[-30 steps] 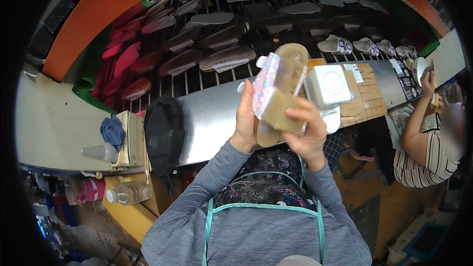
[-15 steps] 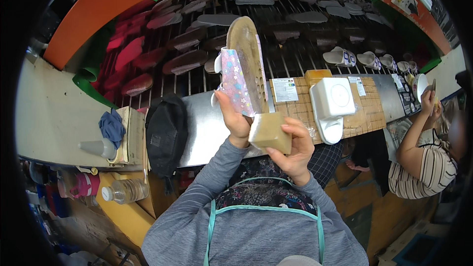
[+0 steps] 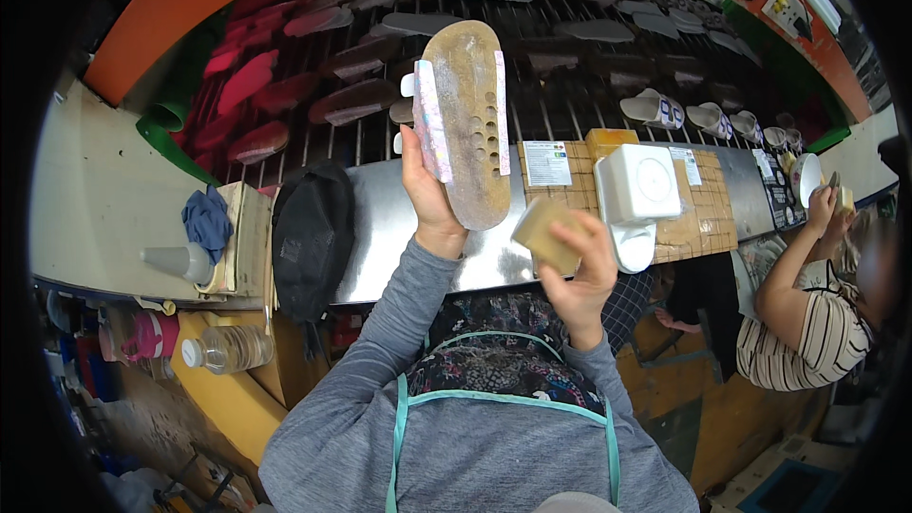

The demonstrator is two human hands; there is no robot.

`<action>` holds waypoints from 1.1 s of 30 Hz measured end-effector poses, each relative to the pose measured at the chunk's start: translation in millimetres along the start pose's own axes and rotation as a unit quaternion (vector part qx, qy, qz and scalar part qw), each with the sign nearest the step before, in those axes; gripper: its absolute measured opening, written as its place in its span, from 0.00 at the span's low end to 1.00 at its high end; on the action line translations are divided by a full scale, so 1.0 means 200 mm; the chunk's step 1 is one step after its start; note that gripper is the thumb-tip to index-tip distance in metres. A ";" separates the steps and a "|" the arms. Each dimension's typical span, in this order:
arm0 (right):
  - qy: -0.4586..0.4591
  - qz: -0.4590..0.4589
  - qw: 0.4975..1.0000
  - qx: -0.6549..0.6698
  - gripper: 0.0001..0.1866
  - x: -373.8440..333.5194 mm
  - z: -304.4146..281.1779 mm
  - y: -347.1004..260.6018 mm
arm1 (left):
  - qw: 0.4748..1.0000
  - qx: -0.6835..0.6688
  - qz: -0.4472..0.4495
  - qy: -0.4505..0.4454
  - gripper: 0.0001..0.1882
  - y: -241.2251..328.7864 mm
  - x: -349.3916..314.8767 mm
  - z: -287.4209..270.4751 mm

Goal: The person repeatedly picks up shoe insoles from a rack and sands their surfaces with a sanding block. After sanding each insole, the person returns it to the rack and selects another. The process is repeated for multiple insoles.

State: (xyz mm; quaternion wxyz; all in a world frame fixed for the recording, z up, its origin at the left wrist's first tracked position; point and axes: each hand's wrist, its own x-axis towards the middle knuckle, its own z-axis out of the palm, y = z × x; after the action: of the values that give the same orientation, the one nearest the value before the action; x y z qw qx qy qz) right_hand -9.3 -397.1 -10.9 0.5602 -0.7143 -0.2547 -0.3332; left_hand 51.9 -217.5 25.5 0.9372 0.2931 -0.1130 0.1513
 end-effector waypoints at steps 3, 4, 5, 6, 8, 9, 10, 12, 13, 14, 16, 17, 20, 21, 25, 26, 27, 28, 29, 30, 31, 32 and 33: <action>0.076 -0.003 0.994 0.072 0.26 -0.03 0.02 0.00 | 0.992 -0.110 -0.026 -0.054 0.32 -0.07 -0.03 0.02; 0.044 -0.061 0.996 0.050 0.29 -0.05 0.01 -0.01 | 0.992 -0.107 -0.041 -0.047 0.33 -0.09 -0.05 0.04; 0.017 -0.107 0.994 0.015 0.31 -0.06 0.02 -0.01 | 0.993 -0.095 -0.052 -0.051 0.33 -0.12 -0.06 0.05; 0.036 -0.120 0.992 -0.006 0.31 -0.06 0.03 -0.01 | 0.992 -0.091 -0.059 -0.071 0.34 -0.14 -0.08 0.06; 0.073 -0.113 0.990 -0.032 0.31 -0.07 0.03 0.00 | 0.990 -0.093 -0.077 -0.068 0.34 -0.17 -0.11 0.07; 0.093 -0.092 0.991 -0.037 0.30 -0.08 0.02 0.01 | 0.989 -0.096 -0.085 -0.074 0.34 -0.17 -0.11 0.06; 0.110 -0.060 0.991 -0.041 0.29 -0.08 0.01 0.01 | 0.989 -0.096 -0.089 -0.063 0.35 -0.17 -0.12 0.05; 0.120 -0.035 0.991 -0.056 0.28 -0.09 -0.02 0.02 | 0.989 -0.090 -0.102 -0.053 0.35 -0.15 -0.11 0.02; 0.125 -0.015 0.990 -0.061 0.28 -0.09 -0.03 0.02 | 0.989 -0.087 -0.110 -0.052 0.35 -0.15 -0.11 0.00; 0.122 -0.023 0.989 -0.075 0.27 -0.09 -0.05 0.01 | 0.989 -0.087 -0.110 -0.054 0.35 -0.14 -0.11 -0.01; 0.118 -0.051 0.989 -0.074 0.28 -0.06 -0.07 -0.01 | 0.989 -0.086 -0.105 -0.057 0.35 -0.15 -0.11 -0.01; 0.125 -0.077 0.987 -0.066 0.28 -0.04 -0.08 -0.03 | 0.988 -0.088 -0.120 -0.045 0.35 -0.16 -0.11 -0.01; 0.135 -0.121 0.979 -0.093 0.29 0.09 -0.06 -0.03 | 0.981 -0.087 -0.169 -0.029 0.34 -0.21 -0.14 0.04; 0.130 -0.124 0.977 -0.112 0.30 0.12 -0.06 -0.03 | 0.980 -0.098 -0.160 -0.062 0.33 -0.22 -0.14 0.05; 0.072 -0.153 0.973 -0.160 0.32 0.12 -0.02 -0.03 | 0.986 -0.070 -0.119 -0.088 0.32 -0.18 -0.12 0.02; 0.045 -0.144 0.977 -0.151 0.33 0.07 -0.01 -0.04 | 0.987 -0.071 -0.105 -0.097 0.31 -0.16 -0.10 -0.01; 0.017 -0.131 0.981 -0.142 0.33 0.01 0.00 -0.04 | 0.988 -0.072 -0.090 -0.104 0.30 -0.14 -0.08 -0.04; -0.001 -0.102 0.987 -0.125 0.31 -0.05 0.01 -0.04 | 0.991 -0.070 -0.074 -0.090 0.30 -0.13 -0.05 -0.07; -0.003 -0.074 0.991 -0.113 0.30 -0.11 0.01 -0.03 | 0.995 -0.055 -0.060 -0.057 0.30 -0.12 -0.03 -0.10; -0.005 -0.047 0.994 -0.100 0.29 -0.15 0.00 -0.01 | 0.998 -0.038 -0.040 -0.026 0.29 -0.10 -0.02 -0.12; -0.006 -0.020 0.996 -0.088 0.28 -0.20 -0.02 0.01 | 0.999 -0.028 -0.030 0.007 0.29 -0.08 0.00 -0.14; 0.028 0.034 0.996 -0.074 0.25 -0.23 -0.05 0.04 | 0.999 -0.033 -0.020 0.016 0.28 -0.05 0.01 -0.15; 0.044 0.077 0.993 -0.072 0.23 -0.26 -0.11 0.08 | 0.995 -0.048 -0.017 0.084 0.27 -0.02 0.05 -0.16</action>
State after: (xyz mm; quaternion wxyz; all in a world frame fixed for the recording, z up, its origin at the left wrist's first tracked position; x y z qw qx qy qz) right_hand -35.0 -421.4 -56.9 0.5420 -0.7550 -0.1496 -0.3374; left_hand 66.7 -199.4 1.3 0.9589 0.2355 -0.0358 0.1538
